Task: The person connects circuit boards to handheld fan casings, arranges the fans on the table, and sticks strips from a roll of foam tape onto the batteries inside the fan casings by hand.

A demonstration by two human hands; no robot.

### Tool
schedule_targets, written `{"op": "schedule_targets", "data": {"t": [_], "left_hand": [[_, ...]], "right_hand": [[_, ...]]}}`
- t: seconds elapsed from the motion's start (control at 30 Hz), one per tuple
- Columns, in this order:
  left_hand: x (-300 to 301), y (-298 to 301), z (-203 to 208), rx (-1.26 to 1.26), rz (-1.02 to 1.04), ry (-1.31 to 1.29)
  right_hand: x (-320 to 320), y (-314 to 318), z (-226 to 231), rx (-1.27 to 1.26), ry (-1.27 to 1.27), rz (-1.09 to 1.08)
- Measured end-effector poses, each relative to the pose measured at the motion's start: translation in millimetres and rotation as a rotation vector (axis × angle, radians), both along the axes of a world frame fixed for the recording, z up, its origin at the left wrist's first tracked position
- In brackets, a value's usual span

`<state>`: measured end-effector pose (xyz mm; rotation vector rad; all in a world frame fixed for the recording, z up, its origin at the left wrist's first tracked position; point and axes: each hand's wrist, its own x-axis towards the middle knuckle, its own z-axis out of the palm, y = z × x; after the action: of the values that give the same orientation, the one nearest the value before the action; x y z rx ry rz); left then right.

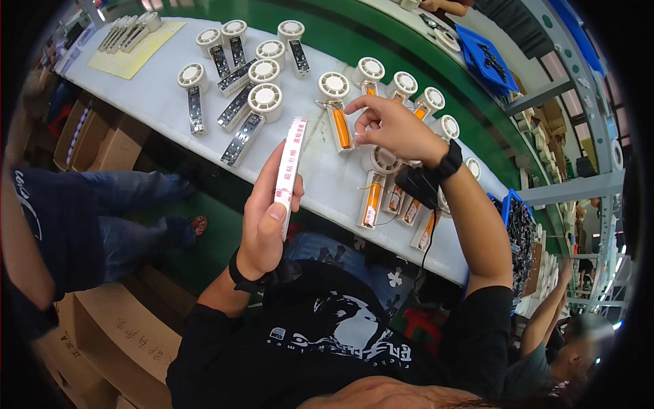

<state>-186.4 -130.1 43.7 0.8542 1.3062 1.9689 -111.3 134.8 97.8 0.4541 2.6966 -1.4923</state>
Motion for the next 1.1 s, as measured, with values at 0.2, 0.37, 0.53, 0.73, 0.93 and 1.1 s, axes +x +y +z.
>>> {"op": "schedule_targets", "data": {"t": [0.2, 0.37, 0.53, 0.73, 0.93, 1.1], "left_hand": [[-6, -3, -5, -0.045, -0.004, -0.018], [-11, 0, -4, -0.088, -0.016, -0.008], [-13, 3, -4, -0.128, 0.001, -0.007], [-10, 9, -3, -0.116, -0.010, 0.013], [-4, 10, -3, -0.072, -0.052, 0.049], [-2, 4, 1, -0.053, -0.042, 0.098]], "right_hand": [[-26, 7, -13, 0.026, -0.193, 0.031], [-34, 8, -29, 0.040, -0.197, 0.030], [-30, 4, -27, 0.325, -0.124, 0.081], [-26, 12, -31, 0.704, -0.029, 0.121], [-25, 14, -38, 0.874, 0.258, 0.037], [-27, 8, -28, 0.943, 0.006, 0.073]]}}
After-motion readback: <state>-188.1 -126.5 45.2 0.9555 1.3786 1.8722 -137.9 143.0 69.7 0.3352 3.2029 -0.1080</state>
